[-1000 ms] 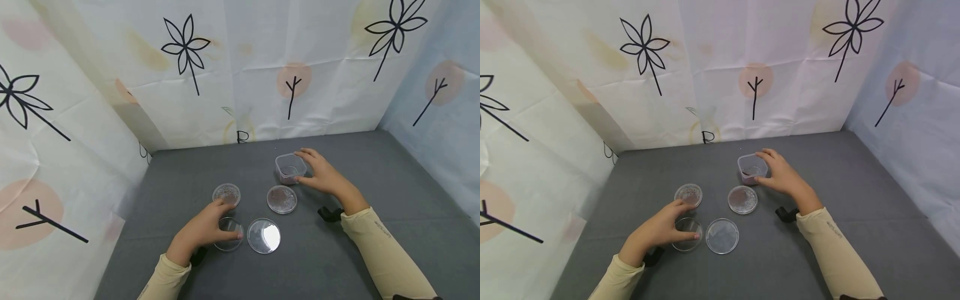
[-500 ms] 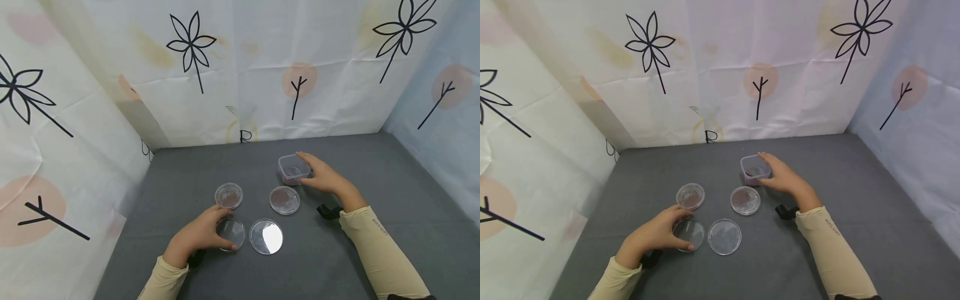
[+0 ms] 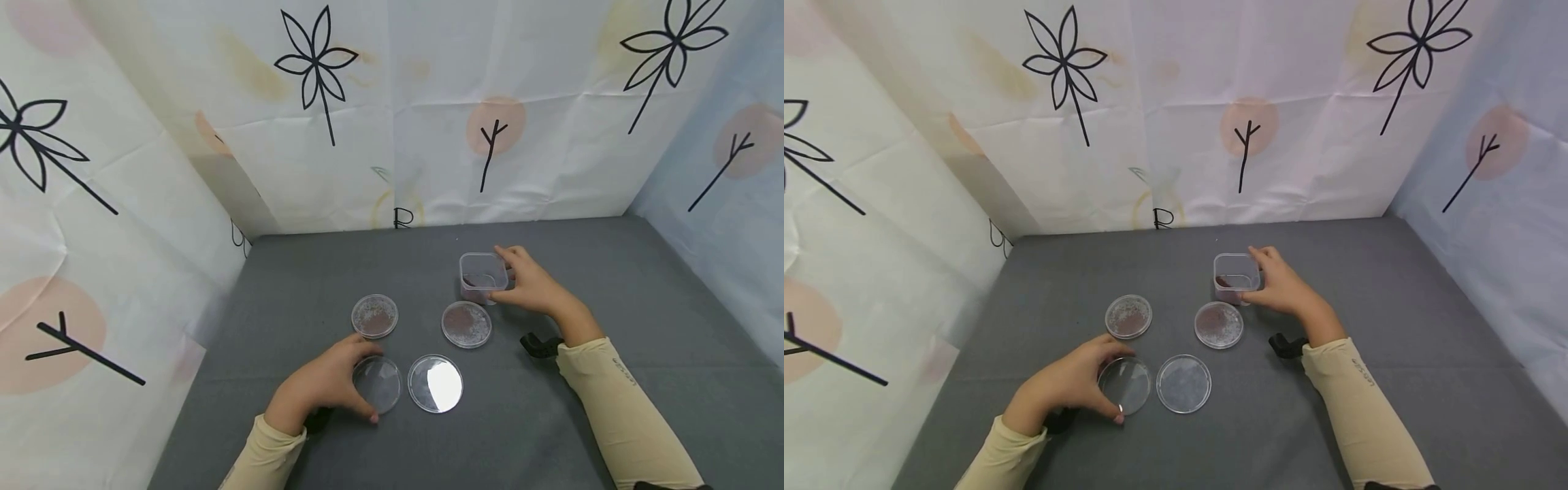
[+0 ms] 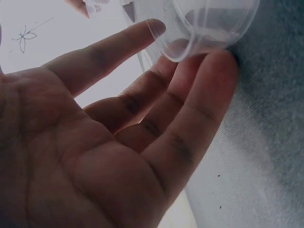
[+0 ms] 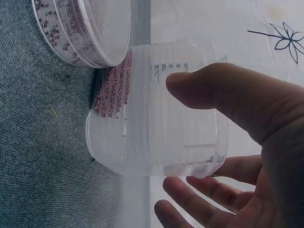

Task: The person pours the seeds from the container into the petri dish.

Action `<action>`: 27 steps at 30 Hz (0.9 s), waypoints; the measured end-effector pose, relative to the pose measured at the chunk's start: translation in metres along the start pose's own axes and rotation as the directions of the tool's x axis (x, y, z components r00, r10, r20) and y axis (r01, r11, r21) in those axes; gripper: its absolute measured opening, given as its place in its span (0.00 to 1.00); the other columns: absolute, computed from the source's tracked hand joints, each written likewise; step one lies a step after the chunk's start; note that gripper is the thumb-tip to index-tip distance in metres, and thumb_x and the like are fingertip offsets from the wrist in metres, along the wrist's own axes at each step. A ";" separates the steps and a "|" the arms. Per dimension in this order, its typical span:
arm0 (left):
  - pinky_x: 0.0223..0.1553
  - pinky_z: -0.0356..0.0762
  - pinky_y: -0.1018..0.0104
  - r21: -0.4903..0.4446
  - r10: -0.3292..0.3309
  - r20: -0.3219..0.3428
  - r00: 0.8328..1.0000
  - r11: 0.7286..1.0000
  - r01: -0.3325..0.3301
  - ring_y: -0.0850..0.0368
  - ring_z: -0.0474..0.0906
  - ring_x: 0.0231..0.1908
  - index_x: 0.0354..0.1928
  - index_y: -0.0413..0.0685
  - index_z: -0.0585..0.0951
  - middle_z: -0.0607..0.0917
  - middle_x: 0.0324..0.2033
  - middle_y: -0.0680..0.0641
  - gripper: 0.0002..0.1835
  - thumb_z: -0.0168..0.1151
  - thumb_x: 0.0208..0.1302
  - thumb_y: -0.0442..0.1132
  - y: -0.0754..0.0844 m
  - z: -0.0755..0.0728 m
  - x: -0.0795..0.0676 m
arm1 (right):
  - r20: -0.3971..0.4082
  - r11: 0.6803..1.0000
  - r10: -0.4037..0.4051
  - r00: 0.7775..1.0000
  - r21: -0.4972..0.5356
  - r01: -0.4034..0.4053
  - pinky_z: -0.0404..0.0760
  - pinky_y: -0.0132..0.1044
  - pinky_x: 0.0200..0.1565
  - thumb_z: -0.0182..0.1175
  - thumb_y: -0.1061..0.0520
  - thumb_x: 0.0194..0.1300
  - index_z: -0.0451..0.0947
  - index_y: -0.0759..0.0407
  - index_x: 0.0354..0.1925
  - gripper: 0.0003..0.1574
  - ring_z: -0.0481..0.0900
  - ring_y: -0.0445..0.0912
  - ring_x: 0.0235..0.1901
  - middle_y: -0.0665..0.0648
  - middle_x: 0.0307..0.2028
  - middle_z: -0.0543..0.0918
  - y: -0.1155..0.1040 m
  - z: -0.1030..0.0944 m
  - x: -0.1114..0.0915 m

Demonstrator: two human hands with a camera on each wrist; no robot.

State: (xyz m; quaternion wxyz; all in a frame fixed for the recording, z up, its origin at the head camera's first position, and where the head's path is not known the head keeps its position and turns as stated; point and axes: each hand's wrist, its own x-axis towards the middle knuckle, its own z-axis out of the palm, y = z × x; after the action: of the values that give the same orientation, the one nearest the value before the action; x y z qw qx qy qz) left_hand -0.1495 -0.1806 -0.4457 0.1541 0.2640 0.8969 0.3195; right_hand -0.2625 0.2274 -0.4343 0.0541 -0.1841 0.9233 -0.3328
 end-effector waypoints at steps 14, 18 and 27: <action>0.61 0.79 0.50 0.035 0.006 -0.069 0.998 0.999 -0.004 0.50 0.80 0.56 0.62 0.42 0.81 0.83 0.55 0.46 0.46 0.92 0.38 0.48 -0.005 -0.002 0.004 | -0.037 1.000 0.025 0.999 0.001 -0.025 0.79 0.66 0.63 0.80 0.47 0.61 0.58 0.68 0.79 0.62 0.72 0.72 0.69 0.74 0.73 0.66 -0.002 0.003 0.001; 0.60 0.80 0.51 0.033 0.013 -0.071 0.997 0.999 -0.011 0.50 0.80 0.55 0.61 0.43 0.81 0.83 0.54 0.47 0.45 0.92 0.39 0.48 -0.006 -0.002 0.003 | -0.108 0.999 -0.001 0.994 0.054 0.006 0.81 0.66 0.61 0.82 0.48 0.58 0.62 0.62 0.78 0.60 0.77 0.71 0.66 0.69 0.72 0.71 -0.007 0.006 0.001; 0.60 0.80 0.51 0.033 0.019 -0.070 0.997 0.999 -0.016 0.51 0.80 0.56 0.61 0.43 0.81 0.83 0.54 0.47 0.45 0.92 0.40 0.50 -0.010 -0.003 0.006 | -0.283 0.968 -0.209 0.936 0.075 0.239 0.85 0.61 0.55 0.86 0.55 0.49 0.69 0.62 0.74 0.58 0.82 0.61 0.59 0.63 0.65 0.78 -0.036 0.019 0.000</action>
State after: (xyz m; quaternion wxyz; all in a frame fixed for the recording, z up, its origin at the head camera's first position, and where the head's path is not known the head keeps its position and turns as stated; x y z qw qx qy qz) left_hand -0.1589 -0.1851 -0.4504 0.1152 0.2628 0.9046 0.3152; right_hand -0.2475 0.1899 -0.4261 -0.1019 -0.2373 0.8754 -0.4085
